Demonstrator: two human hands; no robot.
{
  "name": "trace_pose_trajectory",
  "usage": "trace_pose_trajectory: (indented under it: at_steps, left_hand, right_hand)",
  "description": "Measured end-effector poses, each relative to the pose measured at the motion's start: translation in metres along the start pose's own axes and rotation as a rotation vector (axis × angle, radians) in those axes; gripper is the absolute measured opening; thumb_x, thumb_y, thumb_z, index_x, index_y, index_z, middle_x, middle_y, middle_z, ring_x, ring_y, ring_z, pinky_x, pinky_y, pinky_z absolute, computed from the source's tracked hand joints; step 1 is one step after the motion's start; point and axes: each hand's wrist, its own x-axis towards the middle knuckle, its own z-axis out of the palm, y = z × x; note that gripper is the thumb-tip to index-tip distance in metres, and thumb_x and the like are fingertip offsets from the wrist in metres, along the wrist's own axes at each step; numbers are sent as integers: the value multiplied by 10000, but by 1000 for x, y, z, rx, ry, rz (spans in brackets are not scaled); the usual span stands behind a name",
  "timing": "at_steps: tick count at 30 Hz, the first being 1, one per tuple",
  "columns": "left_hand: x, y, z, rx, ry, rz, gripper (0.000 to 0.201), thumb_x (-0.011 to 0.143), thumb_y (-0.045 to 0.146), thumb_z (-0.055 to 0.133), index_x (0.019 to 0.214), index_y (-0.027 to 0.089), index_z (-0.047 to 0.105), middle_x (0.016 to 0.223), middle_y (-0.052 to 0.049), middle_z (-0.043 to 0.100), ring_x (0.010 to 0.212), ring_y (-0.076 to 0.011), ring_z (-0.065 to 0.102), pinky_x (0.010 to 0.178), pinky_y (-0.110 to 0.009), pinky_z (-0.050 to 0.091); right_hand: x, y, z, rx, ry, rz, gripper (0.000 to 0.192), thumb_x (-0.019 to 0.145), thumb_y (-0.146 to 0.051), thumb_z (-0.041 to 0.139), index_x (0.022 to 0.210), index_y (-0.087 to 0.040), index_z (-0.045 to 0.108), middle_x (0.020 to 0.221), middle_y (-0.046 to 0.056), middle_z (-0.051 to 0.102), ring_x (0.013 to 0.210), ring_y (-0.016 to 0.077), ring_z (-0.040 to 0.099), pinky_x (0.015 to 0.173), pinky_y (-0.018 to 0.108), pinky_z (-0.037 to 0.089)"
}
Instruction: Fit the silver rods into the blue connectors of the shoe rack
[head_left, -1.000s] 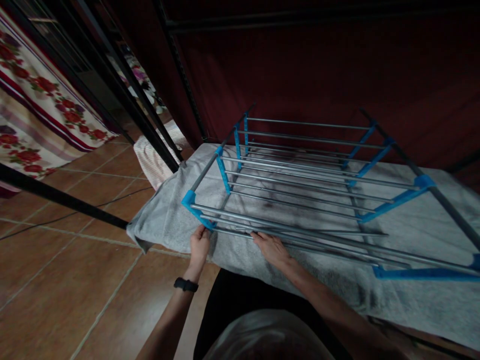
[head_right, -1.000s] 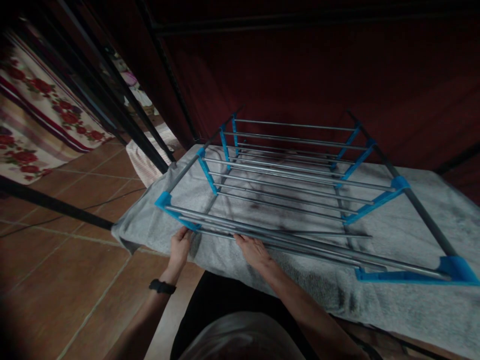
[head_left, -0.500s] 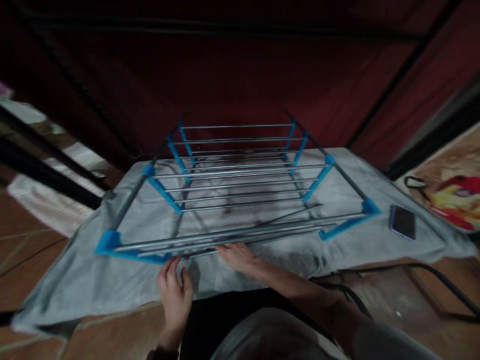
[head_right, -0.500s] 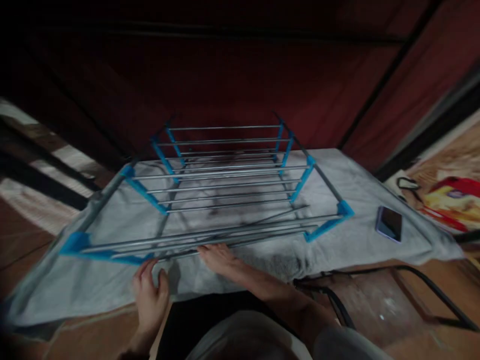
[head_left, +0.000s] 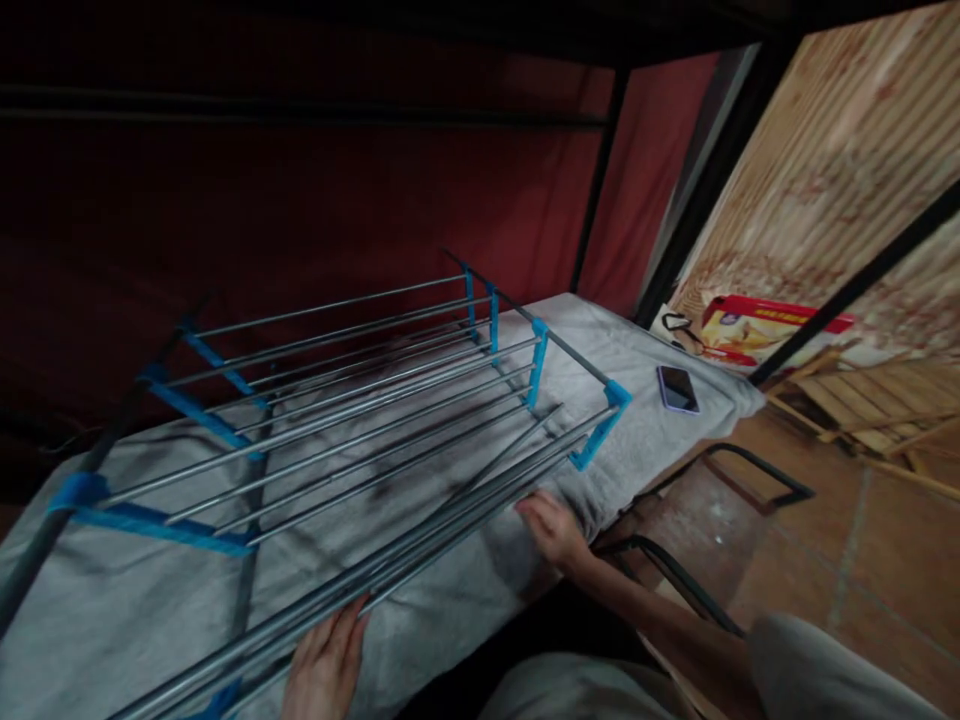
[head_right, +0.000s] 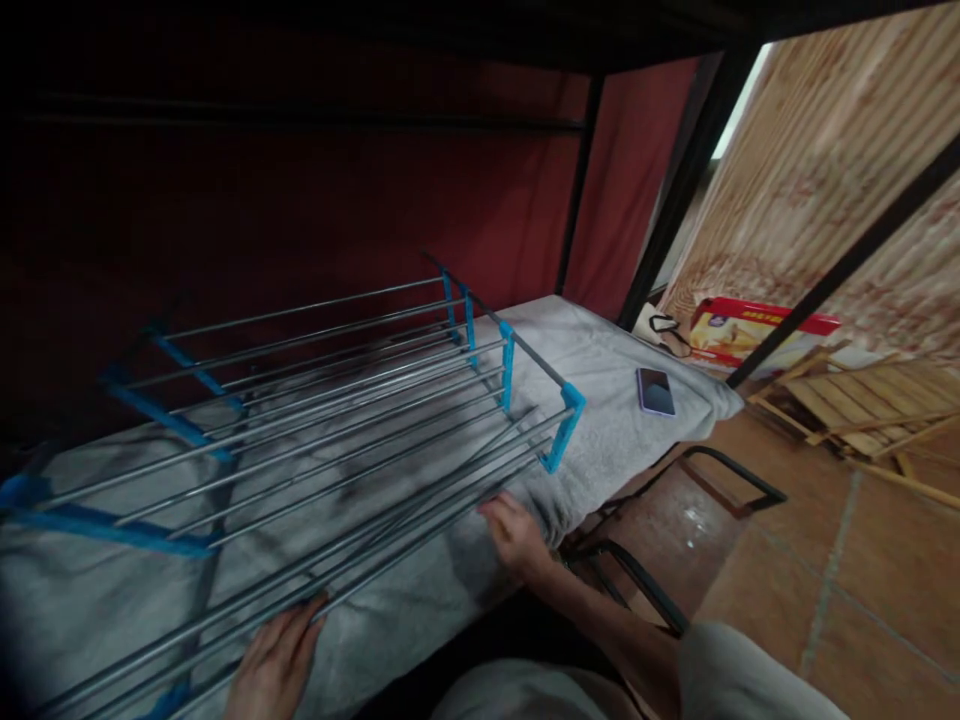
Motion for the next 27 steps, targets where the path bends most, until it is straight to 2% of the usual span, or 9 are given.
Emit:
trace_pose_trajectory:
  at_steps: [3, 5, 6, 8, 11, 14, 19, 23, 27]
  left_hand:
    - [7, 1, 5, -20, -26, 39, 338, 945, 421, 481, 1163, 316, 717, 1068, -29, 773, 932, -247, 738, 802, -375, 608]
    - [16, 7, 11, -17, -55, 78, 355, 952, 358, 453, 1195, 319, 708, 1087, -23, 774, 928, -236, 744, 785, -361, 614]
    - [22, 12, 14, -12, -66, 101, 375, 954, 314, 430, 1210, 313, 704, 1102, -23, 773, 927, -229, 747, 784, -354, 615]
    - [36, 26, 21, -7, -99, 141, 419, 955, 240, 395, 1250, 291, 688, 1160, -29, 761, 965, -217, 745, 823, -349, 614]
    - [56, 50, 31, -35, -161, 165, 403, 970, 272, 434, 1304, 269, 659, 1231, -43, 735, 1046, -224, 730, 881, -363, 613]
    - [68, 65, 39, -98, -190, 162, 371, 977, 336, 472, 1282, 274, 674, 1185, -46, 753, 1019, -223, 739, 857, -349, 626]
    - [67, 64, 42, -198, -167, 165, 346, 995, 374, 444, 1206, 296, 706, 1144, -20, 766, 1000, -198, 745, 839, -309, 630]
    - [62, 60, 35, -226, -164, 148, 349, 994, 417, 441, 1173, 310, 721, 1117, -15, 774, 1003, -211, 747, 843, -320, 634]
    - [67, 64, 30, -255, -177, 128, 368, 997, 416, 434, 1208, 291, 709, 1142, -29, 766, 1014, -217, 744, 869, -334, 629]
  right_hand:
    - [-5, 49, -45, 96, 445, 265, 262, 925, -314, 387, 1051, -211, 592, 1003, 102, 648, 980, 258, 625, 900, 443, 540]
    - [1, 70, -68, 97, 609, 334, 332, 875, -340, 422, 1149, -195, 543, 1117, 123, 618, 1059, 258, 594, 933, 456, 525]
    - [6, 77, -75, 95, 636, 339, 387, 853, -345, 440, 1197, -189, 522, 1183, 134, 600, 1106, 257, 576, 957, 457, 514]
    - [18, 81, -83, 92, 574, 309, 435, 817, -335, 467, 1221, -184, 524, 1241, 134, 592, 1151, 249, 561, 1001, 449, 489]
    - [34, 75, -80, 80, 388, 289, 344, 789, -298, 473, 1093, -195, 599, 1095, 91, 671, 1047, 237, 610, 985, 433, 496]
    - [39, 67, -75, 63, 344, 337, 309, 802, -283, 474, 1060, -204, 626, 1013, 72, 710, 977, 235, 643, 937, 418, 522]
    - [34, 64, -78, 64, 296, 319, 329, 841, -304, 495, 1121, -209, 640, 1098, 82, 726, 1059, 251, 655, 979, 426, 510]
    - [31, 63, -77, 72, 254, 292, 357, 869, -322, 478, 1168, -200, 630, 1138, 87, 721, 1090, 256, 653, 1008, 442, 496]
    - [31, 66, -76, 67, 211, 299, 371, 889, -351, 460, 1179, -186, 620, 1131, 90, 718, 1076, 256, 653, 1006, 444, 498]
